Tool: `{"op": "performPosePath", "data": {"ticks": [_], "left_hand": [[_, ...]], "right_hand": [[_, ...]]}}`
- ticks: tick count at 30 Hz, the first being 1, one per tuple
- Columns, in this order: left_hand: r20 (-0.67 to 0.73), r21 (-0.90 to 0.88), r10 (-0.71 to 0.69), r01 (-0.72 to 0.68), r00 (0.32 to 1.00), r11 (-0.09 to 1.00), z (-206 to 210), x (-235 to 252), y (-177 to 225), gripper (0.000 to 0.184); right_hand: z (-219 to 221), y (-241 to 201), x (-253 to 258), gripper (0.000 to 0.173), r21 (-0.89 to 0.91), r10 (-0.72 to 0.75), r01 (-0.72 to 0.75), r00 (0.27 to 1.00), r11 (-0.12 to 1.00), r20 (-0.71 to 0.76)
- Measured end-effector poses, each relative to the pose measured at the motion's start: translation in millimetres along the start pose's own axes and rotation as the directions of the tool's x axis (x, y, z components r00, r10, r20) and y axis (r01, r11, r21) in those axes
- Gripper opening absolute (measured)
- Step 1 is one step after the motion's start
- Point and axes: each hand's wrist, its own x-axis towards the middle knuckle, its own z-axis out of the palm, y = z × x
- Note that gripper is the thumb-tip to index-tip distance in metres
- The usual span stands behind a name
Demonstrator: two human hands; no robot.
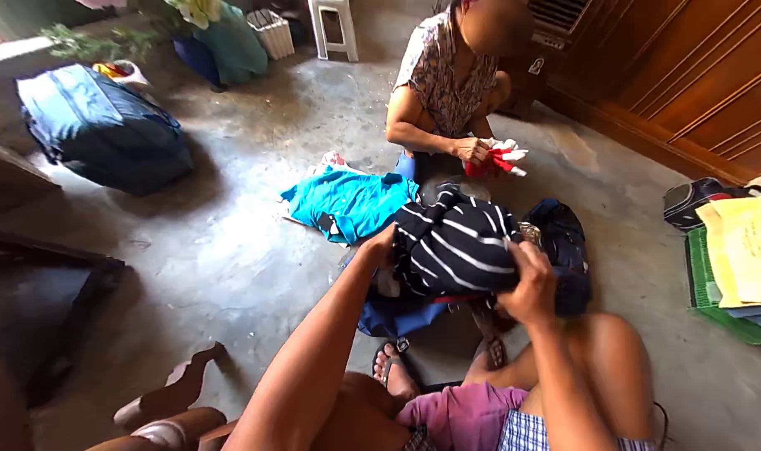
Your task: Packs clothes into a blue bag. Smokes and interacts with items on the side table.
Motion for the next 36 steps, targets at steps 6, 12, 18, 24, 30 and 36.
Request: {"op": "performPosePath", "data": {"ticks": [6,12,18,24,30,36], "left_hand": [[-0.273,0.003,0.025,-0.025,0.962,1.000,2,-29,17,0.027],[-0.048,0.042,0.218,-0.216,0.975,0.975,35,-49,37,0.023],[0.222,0.436,0.601,-0.630,0.768,0.643,63,-55,51,0.026],[0.469,0.618,0.660,-0.752,0.588,0.231,97,-95,63,0.025],[0.361,0.051,0.607,-0.665,0.708,0.745,63,-100,74,0.082],[0.145,-0.155,0.373,-0.352,0.916,0.923,44,-79,68,0.020]], "right_hand": [[50,-8,-23,0.049,0.032,-0.144,0.162,0.939,0.986,-0.311],[52,1,-24,0.063,0.199,-0.021,0.067,0.974,0.978,-0.225],[65,8,-24,0.074,0.324,0.154,-0.117,0.984,0.939,-0.090],[74,24,-36,0.050,0.846,0.535,-0.319,0.844,0.428,0.047],[19,8,-16,0.025,0.499,0.219,0.007,0.893,0.867,-0.394],[28,-2,-17,0.024,0.367,0.035,0.191,0.849,0.910,-0.528]]}}
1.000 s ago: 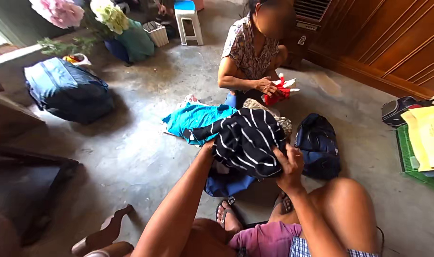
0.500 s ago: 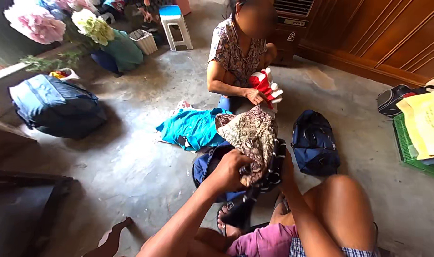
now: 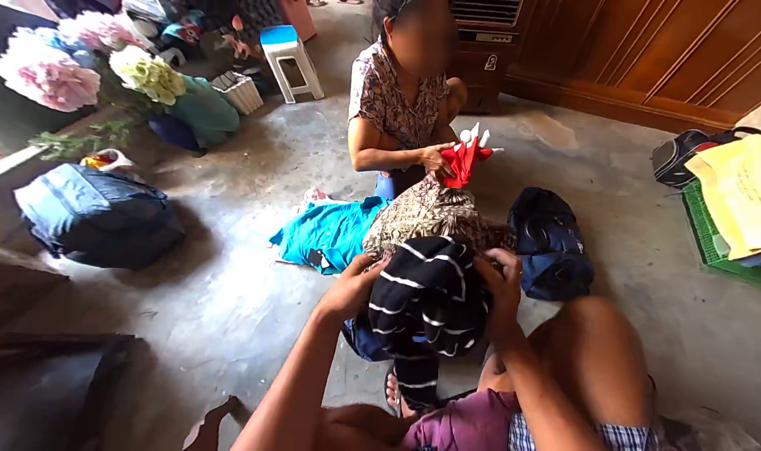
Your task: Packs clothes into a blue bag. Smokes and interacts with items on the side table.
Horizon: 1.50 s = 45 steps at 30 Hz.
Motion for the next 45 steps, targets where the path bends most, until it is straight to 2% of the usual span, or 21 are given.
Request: {"op": "performPosePath", "data": {"ticks": [3,5,9,12,14,17,19,21,23,25,28,31,33,35,36,38,40,41,43,44,45], "left_hand": [[-0.187,-0.074,-0.187,0.176,0.964,0.982,7,7,2,0.030],[-0.260,-0.004,-0.182,0.188,0.948,0.982,11,13,3,0.027],[-0.270,0.030,-0.171,0.185,0.948,0.982,6,23,-5,0.032],[-0.245,-0.028,-0.210,0.210,0.946,0.977,5,22,-4,0.039],[-0.245,0.192,-0.265,0.314,0.933,0.930,-10,19,-7,0.045],[-0.349,0.480,-0.257,0.408,0.901,0.777,-47,17,-13,0.072],[-0.271,0.492,-0.159,0.279,0.949,0.825,-58,9,-8,0.093],[-0.139,0.502,-0.037,0.102,0.990,0.859,-45,4,-3,0.130],[-0.017,0.595,0.029,-0.013,0.999,0.803,-16,6,-4,0.152],[0.076,0.743,-0.026,-0.039,0.997,0.668,10,10,-14,0.163],[0.066,0.861,-0.011,-0.052,0.998,0.506,25,18,-32,0.161],[0.054,0.863,0.160,-0.127,0.986,0.489,28,22,-44,0.149],[0.121,0.776,0.312,-0.286,0.942,0.562,36,16,-44,0.104],[0.085,0.607,0.429,-0.388,0.899,0.693,54,3,-39,0.055],[0.062,0.523,0.420,-0.388,0.906,0.759,58,1,-43,0.045],[-0.042,0.440,0.303,-0.255,0.952,0.861,57,-3,-57,0.048],[-0.157,0.390,0.176,-0.103,0.972,0.915,50,5,-67,0.055],[-0.213,0.328,0.127,-0.051,0.969,0.943,47,13,-70,0.055],[-0.296,0.149,0.043,0.001,0.954,0.989,48,25,-72,0.046],[-0.320,0.060,-0.005,0.025,0.948,0.998,52,28,-71,0.039],[-0.333,-0.018,-0.049,0.045,0.942,0.999,59,29,-71,0.032]], "right_hand": [[1,-12,0,0.030,0.038,-0.058,0.057,0.998,0.998,0.005],[2,-20,1,0.031,0.044,-0.111,0.109,0.993,0.993,0.042],[5,-24,-2,0.026,0.105,-0.118,0.109,0.989,0.989,0.090],[6,-14,-1,0.023,0.154,-0.014,0.002,0.997,0.988,0.075],[5,-6,2,0.022,0.193,0.115,-0.128,0.990,0.973,0.078],[-2,13,5,0.027,0.166,0.285,-0.301,0.952,0.939,0.113],[-5,27,1,0.028,0.186,0.322,-0.337,0.941,0.923,0.105],[-8,33,-1,0.029,0.233,0.304,-0.322,0.946,0.918,0.109],[-7,30,1,0.034,0.256,0.277,-0.298,0.954,0.920,0.114],[-5,22,3,0.041,0.239,0.297,-0.316,0.948,0.918,0.113],[-7,13,9,0.045,0.245,0.314,-0.326,0.945,0.913,0.087],[-11,5,13,0.050,0.281,0.319,-0.333,0.943,0.900,0.095],[-10,-1,14,0.047,0.362,0.360,-0.386,0.922,0.849,0.139],[-8,-2,14,0.042,0.435,0.410,-0.462,0.887,0.773,0.213],[-8,1,16,0.040,0.463,0.432,-0.502,0.865,0.730,0.256],[-14,11,18,0.044,0.549,0.426,-0.573,0.819,0.608,0.383],[-21,25,17,0.073,0.602,0.340,-0.603,0.795,0.523,0.502],[-24,32,15,0.094,0.579,0.306,-0.610,0.784,0.541,0.540],[-23,38,6,0.137,0.395,0.301,-0.612,0.732,0.685,0.612],[-18,37,-2,0.150,0.300,0.340,-0.641,0.680,0.707,0.650],[-11,32,-13,0.150,0.257,0.394,-0.694,0.630,0.672,0.669]]}}
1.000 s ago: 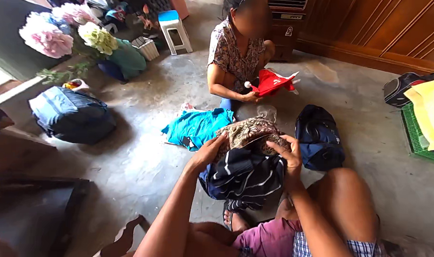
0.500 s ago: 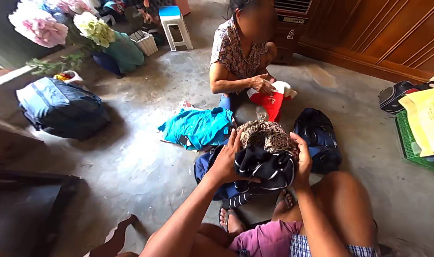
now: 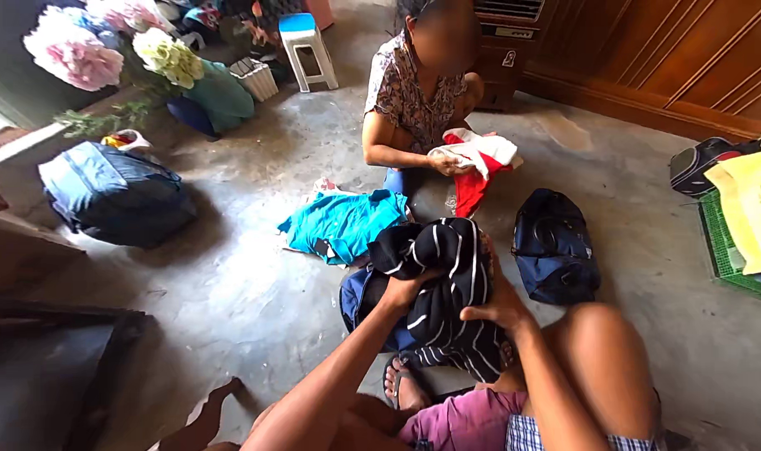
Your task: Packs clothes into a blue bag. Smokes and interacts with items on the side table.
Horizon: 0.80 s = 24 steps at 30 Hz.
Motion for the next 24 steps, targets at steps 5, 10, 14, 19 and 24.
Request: {"op": "performPosePath", "data": {"ticks": [5,10,14,19,24], "left_hand": [[-0.048,-0.030,-0.152,0.150,0.987,0.988,15,2,-28,0.031],[0.173,0.669,-0.476,0.252,0.862,0.699,-39,47,-8,0.069],[-0.050,0.933,-0.403,0.187,0.914,0.307,-111,73,-39,0.071],[-0.384,0.911,-0.337,0.412,0.860,0.012,-110,60,-103,0.085],[-0.261,0.947,-0.370,0.311,0.892,0.082,-108,72,-82,0.039]], "right_hand": [[57,36,-13,0.093,0.281,0.233,-0.184,0.961,0.942,-0.151],[67,58,-6,0.049,0.464,0.512,-0.373,0.830,0.803,-0.219],[38,73,2,0.028,0.342,0.724,-0.684,0.689,0.644,0.015],[67,133,5,0.024,-0.032,0.723,-0.812,0.500,0.583,0.477],[102,154,21,0.027,0.188,0.645,-0.799,0.579,0.571,0.498]]}}
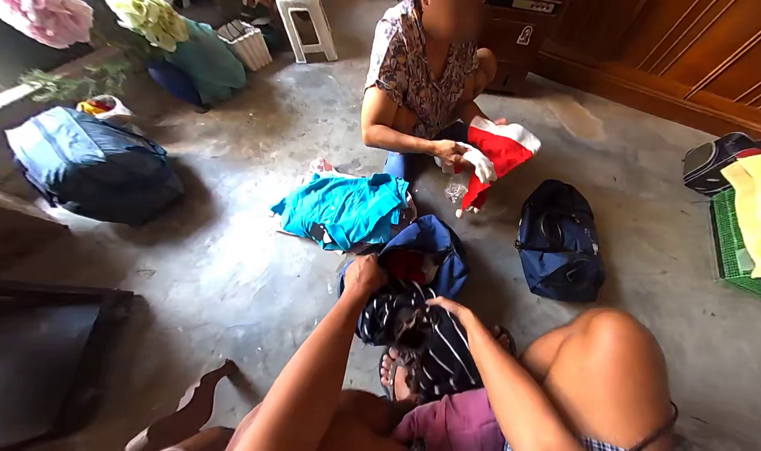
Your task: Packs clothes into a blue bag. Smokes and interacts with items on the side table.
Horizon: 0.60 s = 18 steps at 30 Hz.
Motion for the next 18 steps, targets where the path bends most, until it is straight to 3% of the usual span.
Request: {"op": "performPosePath", "data": {"ticks": [1,3,5,7,9,10,11,13,15,17,18], "left_hand": [[0.027,0.011,0.034,-0.034,0.999,0.999,-6,4,-6,0.039],[0.070,0.025,0.080,-0.082,0.994,0.996,-15,11,-18,0.039],[0.125,0.025,0.135,-0.139,0.983,0.990,-22,12,-26,0.038],[0.184,0.001,0.201,-0.204,0.962,0.979,-37,8,-21,0.033],[0.189,-0.035,0.280,-0.278,0.941,0.960,-48,4,-10,0.026],[0.178,-0.041,0.305,-0.302,0.936,0.952,-50,2,-5,0.023],[0.162,-0.041,0.312,-0.309,0.936,0.950,-50,1,-1,0.021],[0.150,-0.027,0.278,-0.278,0.949,0.960,-43,4,-1,0.019],[0.173,-0.012,0.197,-0.198,0.965,0.980,-30,11,-9,0.022],[0.193,-0.007,0.097,-0.097,0.976,0.995,-19,16,-18,0.024],[0.209,-0.009,0.051,-0.051,0.977,0.999,-16,18,-20,0.024]], "right_hand": [[3,-5,1,0.030,0.089,-0.076,0.086,0.991,0.992,-0.111],[17,-16,5,0.031,0.317,-0.182,0.318,0.901,0.894,-0.393],[28,-25,24,0.038,0.468,-0.086,0.484,0.757,0.739,-0.647],[36,-47,50,0.050,0.510,0.126,0.570,0.578,0.644,-0.806],[35,-56,76,0.065,0.446,0.232,0.543,0.418,0.712,-0.879],[31,-49,88,0.071,0.345,0.175,0.452,0.377,0.823,-0.910],[22,-38,96,0.077,0.200,0.075,0.276,0.405,0.940,-0.911],[1,-33,96,0.077,-0.079,-0.006,-0.094,0.607,0.992,-0.795],[-16,-41,83,0.082,-0.216,-0.003,-0.183,0.757,0.959,-0.654],[-21,-49,53,0.099,-0.385,0.023,-0.275,0.838,0.881,-0.546],[-17,-47,40,0.104,-0.520,0.029,-0.331,0.863,0.788,-0.505]]}}
